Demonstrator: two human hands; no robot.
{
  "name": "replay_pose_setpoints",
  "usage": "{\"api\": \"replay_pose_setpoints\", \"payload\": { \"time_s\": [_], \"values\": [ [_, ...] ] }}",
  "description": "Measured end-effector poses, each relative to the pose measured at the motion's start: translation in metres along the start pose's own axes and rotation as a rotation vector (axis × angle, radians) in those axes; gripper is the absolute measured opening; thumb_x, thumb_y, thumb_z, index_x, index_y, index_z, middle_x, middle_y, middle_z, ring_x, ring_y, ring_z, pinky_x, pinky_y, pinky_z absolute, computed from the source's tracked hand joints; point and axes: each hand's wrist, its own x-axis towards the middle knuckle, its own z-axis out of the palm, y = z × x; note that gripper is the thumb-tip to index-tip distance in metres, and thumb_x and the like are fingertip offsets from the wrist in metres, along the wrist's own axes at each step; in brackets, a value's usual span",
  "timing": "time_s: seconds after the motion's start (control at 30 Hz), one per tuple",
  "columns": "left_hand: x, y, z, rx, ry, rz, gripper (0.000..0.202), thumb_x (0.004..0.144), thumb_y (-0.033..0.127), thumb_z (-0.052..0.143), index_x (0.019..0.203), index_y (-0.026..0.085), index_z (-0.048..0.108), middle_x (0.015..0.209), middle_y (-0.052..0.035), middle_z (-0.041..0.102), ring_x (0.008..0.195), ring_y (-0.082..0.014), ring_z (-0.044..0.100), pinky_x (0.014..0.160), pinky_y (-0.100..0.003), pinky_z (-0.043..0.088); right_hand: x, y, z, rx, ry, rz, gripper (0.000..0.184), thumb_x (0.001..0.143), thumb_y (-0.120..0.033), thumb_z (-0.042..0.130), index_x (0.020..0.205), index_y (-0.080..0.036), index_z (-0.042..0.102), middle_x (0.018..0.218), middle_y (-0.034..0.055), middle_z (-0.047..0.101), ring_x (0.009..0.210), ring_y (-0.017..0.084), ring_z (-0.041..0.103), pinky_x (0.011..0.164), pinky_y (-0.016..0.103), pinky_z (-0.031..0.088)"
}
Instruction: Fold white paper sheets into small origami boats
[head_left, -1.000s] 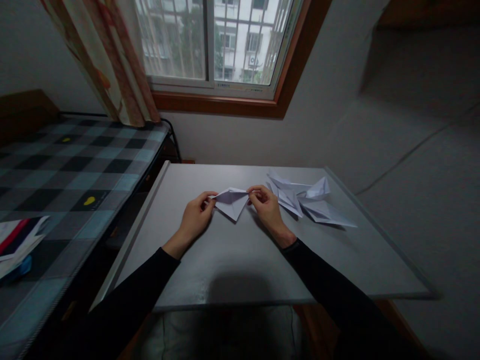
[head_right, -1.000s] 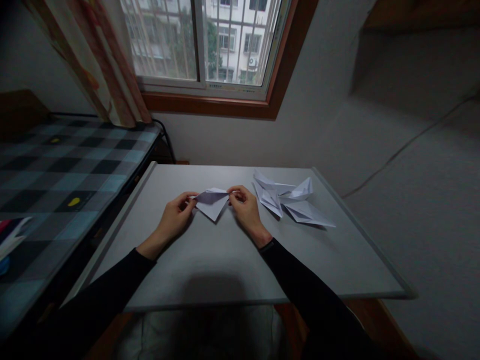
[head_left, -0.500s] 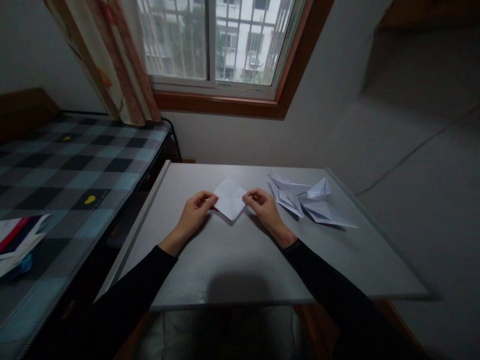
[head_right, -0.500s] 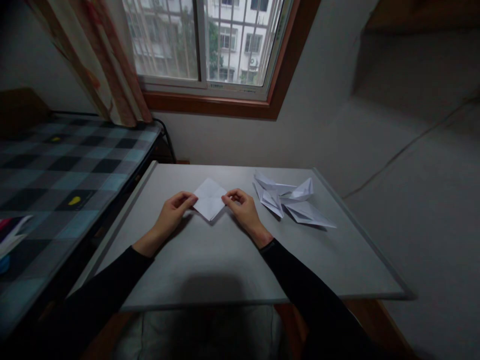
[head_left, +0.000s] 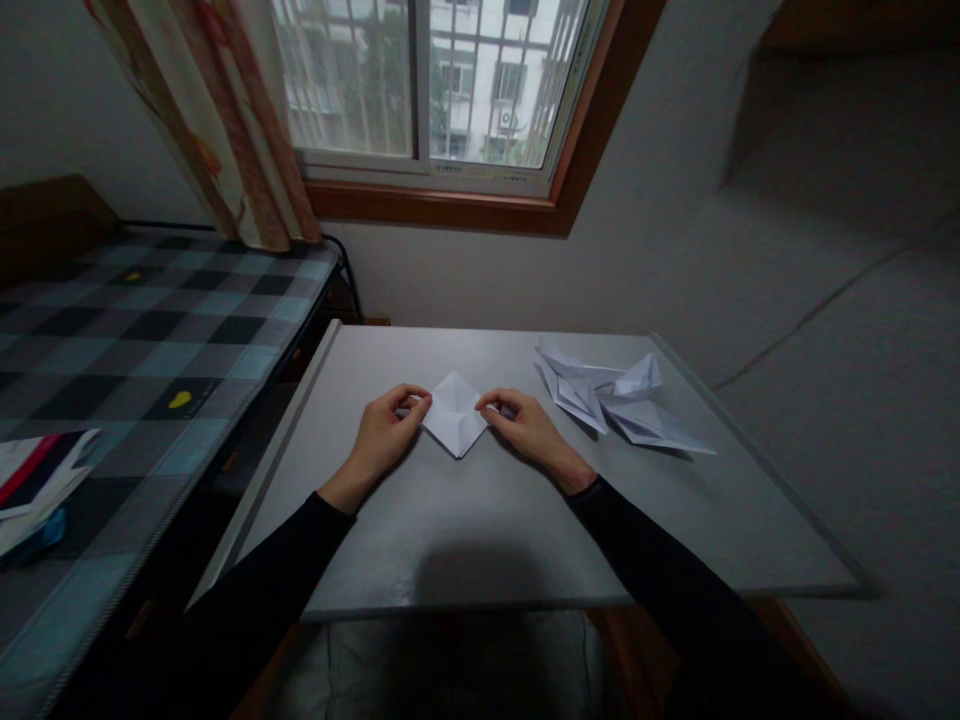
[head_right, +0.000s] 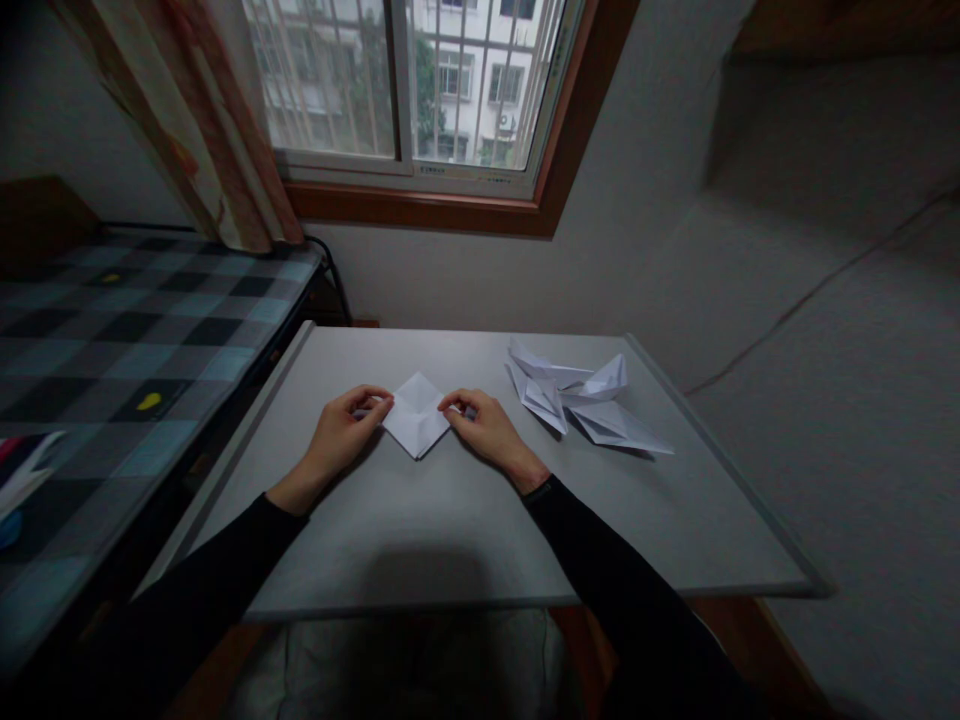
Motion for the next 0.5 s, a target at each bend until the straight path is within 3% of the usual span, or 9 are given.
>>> {"api": "replay_pose_setpoints", "payload": {
  "time_s": [0.13,0.3,0.4,0.5],
  "values": [
    [0.0,-0.006,-0.004,0.264,-0.026,0.161,0.019,0.096,0.039,0.077,0.107,0.024,0.082,0.103,-0.0069,0.079,0.099,-0.0272,0.071,0.094,-0.042,0.055,-0.004,-0.001,-0.006,-0.204,-0.045,-0.188,0.018,0.094,-0.016,0.07,0.105,-0.024,0.081,0.103,0.0076,0.078,0.102,0.027,0.067,0.096,0.044,0.054],
    [0.002,-0.013,-0.009,0.38,-0.143,0.309,0.024,0.092,0.033,0.082,0.114,0.025,0.081,0.145,-0.0129,0.071,0.132,-0.035,0.067,0.117,-0.055,0.05,-0.01,-0.008,-0.012,-0.274,-0.099,-0.33,0.022,0.098,-0.021,0.074,0.119,-0.026,0.08,0.149,0.0128,0.072,0.135,0.033,0.065,0.118,0.057,0.049],
    [0.0,-0.009,-0.014,0.39,-0.287,0.38,0.027,0.096,0.037,0.081,0.121,0.028,0.081,0.144,-0.0111,0.075,0.134,-0.035,0.068,0.118,-0.056,0.049,-0.013,-0.011,-0.013,-0.288,-0.211,-0.365,0.036,0.1,-0.031,0.079,0.136,-0.029,0.076,0.149,0.0117,0.074,0.137,0.033,0.068,0.125,0.062,0.043],
    [-0.003,-0.002,-0.019,0.395,-0.408,0.446,0.041,0.093,0.046,0.087,0.131,0.031,0.08,0.143,-0.0112,0.076,0.133,-0.0359,0.07,0.118,-0.056,0.049,-0.013,-0.011,-0.013,-0.328,-0.245,-0.378,0.04,0.099,-0.036,0.083,0.138,-0.031,0.077,0.142,0.0097,0.078,0.133,0.033,0.071,0.13,0.065,0.037]
  ]
}}
